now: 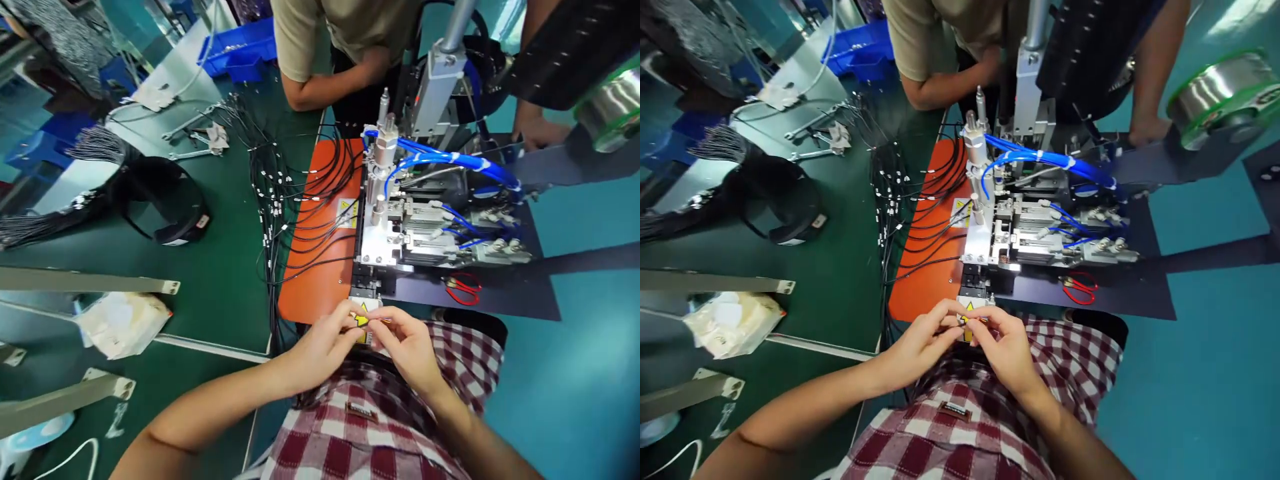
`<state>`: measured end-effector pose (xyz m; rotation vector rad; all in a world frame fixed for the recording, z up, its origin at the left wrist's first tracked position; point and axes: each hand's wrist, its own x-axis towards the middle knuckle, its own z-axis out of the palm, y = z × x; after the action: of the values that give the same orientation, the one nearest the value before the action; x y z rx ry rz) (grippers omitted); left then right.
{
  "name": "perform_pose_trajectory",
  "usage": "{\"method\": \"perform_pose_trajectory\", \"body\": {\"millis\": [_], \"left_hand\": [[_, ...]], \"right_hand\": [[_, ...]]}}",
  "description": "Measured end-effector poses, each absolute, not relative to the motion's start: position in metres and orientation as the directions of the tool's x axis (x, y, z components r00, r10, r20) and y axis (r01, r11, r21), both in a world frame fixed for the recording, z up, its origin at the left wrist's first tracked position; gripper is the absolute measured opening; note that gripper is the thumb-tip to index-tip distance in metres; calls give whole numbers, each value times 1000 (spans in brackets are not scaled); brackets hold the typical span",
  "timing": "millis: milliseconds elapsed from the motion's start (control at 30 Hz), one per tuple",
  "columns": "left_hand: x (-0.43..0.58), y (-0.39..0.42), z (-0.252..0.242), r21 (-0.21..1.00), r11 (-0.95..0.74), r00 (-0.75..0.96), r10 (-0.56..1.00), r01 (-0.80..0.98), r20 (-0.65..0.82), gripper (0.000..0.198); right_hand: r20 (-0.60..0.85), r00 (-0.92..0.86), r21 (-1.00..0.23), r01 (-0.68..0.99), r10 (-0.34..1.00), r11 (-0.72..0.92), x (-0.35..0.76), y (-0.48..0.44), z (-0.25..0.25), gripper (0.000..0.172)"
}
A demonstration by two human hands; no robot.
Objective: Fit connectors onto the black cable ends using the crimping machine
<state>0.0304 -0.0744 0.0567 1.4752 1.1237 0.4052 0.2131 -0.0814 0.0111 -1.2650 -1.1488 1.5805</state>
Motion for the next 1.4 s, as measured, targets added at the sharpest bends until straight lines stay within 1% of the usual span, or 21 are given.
{"method": "perform_pose_trajectory", "body": {"millis": [100,167,233,267,367,433,567,733,933,1033,1133,1300,1400], "left_hand": [[41,-72,48,905,103,458,835,412,-304,17],[47,-69,46,918,96,457,845,385,-280,14],[51,-66,44,943,155,434,858,295,-276,12],[52,-64,43,951,197,424,860,241,-285,13],[54,-57,37,939,329,434,834,105,-340,19],[53,-53,34,914,403,452,806,54,-382,24],[54,-50,32,863,504,425,777,21,-464,27],[60,-48,36,867,498,323,822,-9,-468,28],[62,-49,36,856,516,330,816,-42,-476,28],[62,-51,36,857,514,327,817,-40,-475,28],[61,-51,36,862,506,328,821,-35,-468,29],[61,-51,35,864,500,311,831,-56,-461,31],[61,-52,34,865,499,307,833,-55,-461,30]], "right_hand": [[-280,-163,-956,-43,946,-290,219,-78,11,15],[-237,-125,-971,3,963,-239,223,-76,12,14],[-197,-110,-980,46,974,-193,227,-74,13,14],[-202,-116,-979,51,973,-197,229,-72,13,14],[-296,-123,-955,10,947,-297,237,-65,15,19],[-331,-80,-943,-9,940,-332,241,-63,16,20],[-315,-22,-948,-41,949,-315,242,-65,20,17],[-344,-86,-928,-121,935,-353,234,-71,20,17],[-374,-151,-870,-285,915,-402,226,-71,5,20],[-384,-166,-851,-317,908,-418,224,-71,4,22],[-373,-151,-873,-277,916,-401,223,-72,8,21],[-278,-1,-956,-98,961,-276,218,-76,13,17],[-299,-13,-945,-132,954,-298,216,-76,11,17]]}}
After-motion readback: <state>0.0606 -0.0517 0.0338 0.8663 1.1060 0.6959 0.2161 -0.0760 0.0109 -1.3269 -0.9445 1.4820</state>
